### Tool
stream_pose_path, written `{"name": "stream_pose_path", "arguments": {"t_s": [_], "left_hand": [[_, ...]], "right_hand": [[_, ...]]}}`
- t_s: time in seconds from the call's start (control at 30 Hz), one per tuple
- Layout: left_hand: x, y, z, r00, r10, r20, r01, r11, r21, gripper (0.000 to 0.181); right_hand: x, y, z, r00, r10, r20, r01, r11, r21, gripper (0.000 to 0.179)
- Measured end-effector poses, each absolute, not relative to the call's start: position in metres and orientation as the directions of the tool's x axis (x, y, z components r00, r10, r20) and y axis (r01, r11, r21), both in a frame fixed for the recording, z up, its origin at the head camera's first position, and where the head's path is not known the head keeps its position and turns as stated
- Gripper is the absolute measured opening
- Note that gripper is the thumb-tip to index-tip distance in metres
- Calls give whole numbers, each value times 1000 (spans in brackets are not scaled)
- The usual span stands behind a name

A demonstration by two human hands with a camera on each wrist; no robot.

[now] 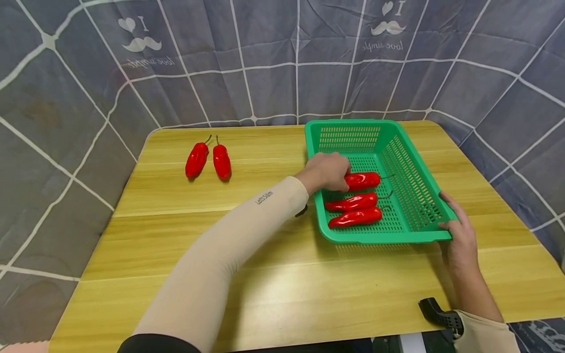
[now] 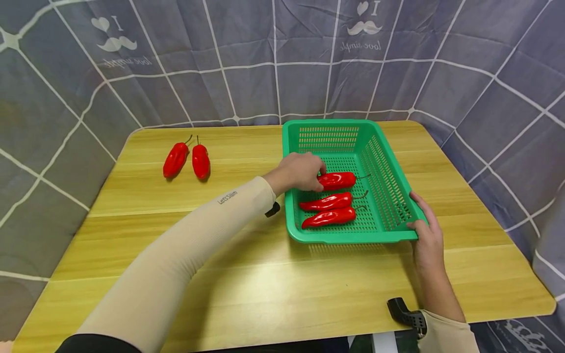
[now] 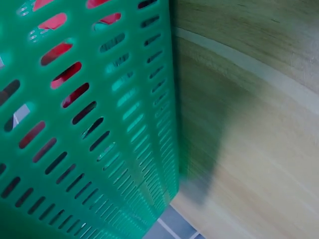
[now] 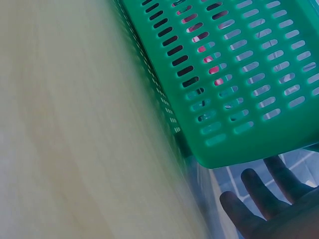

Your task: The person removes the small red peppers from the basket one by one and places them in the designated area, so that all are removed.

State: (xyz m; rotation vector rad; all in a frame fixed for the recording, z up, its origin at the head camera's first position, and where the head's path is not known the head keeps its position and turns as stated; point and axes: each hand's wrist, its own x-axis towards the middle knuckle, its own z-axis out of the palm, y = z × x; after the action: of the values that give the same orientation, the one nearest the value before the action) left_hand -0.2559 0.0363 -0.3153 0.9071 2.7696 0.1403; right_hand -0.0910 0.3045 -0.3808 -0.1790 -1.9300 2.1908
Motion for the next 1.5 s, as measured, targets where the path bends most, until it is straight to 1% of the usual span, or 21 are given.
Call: {"name": "stream_pose_path", "arguments": {"t_s": [0.07, 0.17, 0.23, 0.27, 0.4, 0.53, 0.7, 0.87, 1.13, 1.23, 1.5], "left_hand": [[-255, 36, -315, -794, 589, -149, 561, 805, 190, 15], [-254, 36, -316, -814, 573, -95, 536, 804, 256, 30], [-254, 35, -317, -830, 555, -54, 510, 796, 326, 39], [-254, 35, -318, -838, 545, -32, 499, 787, 362, 41], [-254, 32, -321, -863, 501, 71, 459, 716, 527, 39], [-253, 27, -322, -873, 452, 184, 447, 587, 675, 37], [-252, 20, -322, -882, 373, 290, 441, 434, 786, 40], [-254, 12, -321, -893, 289, 344, 433, 350, 830, 40], [-263, -11, -319, -912, 126, 390, 410, 298, 862, 38], [-265, -23, -320, -913, 77, 400, 404, 302, 864, 39], [-269, -60, -328, -931, 2, 364, 342, 344, 874, 41]], "right_hand": [[-91, 305, -381, -970, 237, 52, -84, -129, -988, 65], [-91, 306, -380, -967, 253, 42, -71, -104, -992, 65], [-92, 307, -380, -962, 270, 33, -57, -78, -995, 65], [-92, 307, -380, -959, 281, 30, -49, -63, -997, 65], [-92, 307, -379, -958, 287, 22, -37, -50, -998, 66], [-91, 306, -379, -965, 262, 25, -47, -76, -996, 66], [-91, 305, -379, -968, 247, 40, -67, -103, -992, 66], [-91, 306, -380, -973, 224, 52, -77, -103, -992, 65], [-92, 309, -383, -981, 176, 83, -113, -167, -980, 64], [-91, 308, -383, -978, 190, 83, -111, -142, -984, 64], [-92, 308, -383, -979, 187, 81, -117, -192, -974, 64]]}}
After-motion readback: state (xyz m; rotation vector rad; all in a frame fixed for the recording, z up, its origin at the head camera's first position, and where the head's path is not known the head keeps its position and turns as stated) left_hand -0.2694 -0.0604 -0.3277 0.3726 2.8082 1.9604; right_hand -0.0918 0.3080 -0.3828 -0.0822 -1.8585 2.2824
